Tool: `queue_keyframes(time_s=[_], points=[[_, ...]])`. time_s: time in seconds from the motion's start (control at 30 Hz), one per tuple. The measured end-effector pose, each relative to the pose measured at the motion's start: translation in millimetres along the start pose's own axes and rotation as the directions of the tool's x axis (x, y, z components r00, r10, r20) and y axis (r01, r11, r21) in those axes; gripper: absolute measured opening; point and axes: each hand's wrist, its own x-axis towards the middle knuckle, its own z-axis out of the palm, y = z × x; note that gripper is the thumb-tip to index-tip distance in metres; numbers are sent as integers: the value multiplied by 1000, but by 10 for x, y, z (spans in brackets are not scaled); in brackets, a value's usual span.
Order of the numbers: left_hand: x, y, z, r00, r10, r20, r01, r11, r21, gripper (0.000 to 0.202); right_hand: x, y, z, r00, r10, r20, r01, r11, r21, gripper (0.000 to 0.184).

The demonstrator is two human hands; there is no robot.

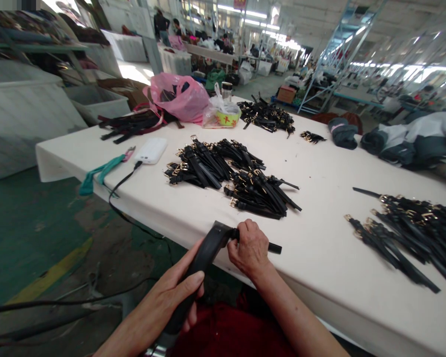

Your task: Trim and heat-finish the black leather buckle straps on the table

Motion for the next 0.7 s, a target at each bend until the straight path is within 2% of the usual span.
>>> queue_keyframes(time_s=[0.43, 0.7], points=[[-7, 8, -25, 1000, 0, 13, 0, 1000, 12, 79, 29, -14, 4, 999, 29, 23, -28, 999, -29, 10], [-18, 32, 3, 1000, -13, -3, 13, 1000, 0, 81, -12, 78, -66, 999, -8, 46, 5, 997, 83, 17]])
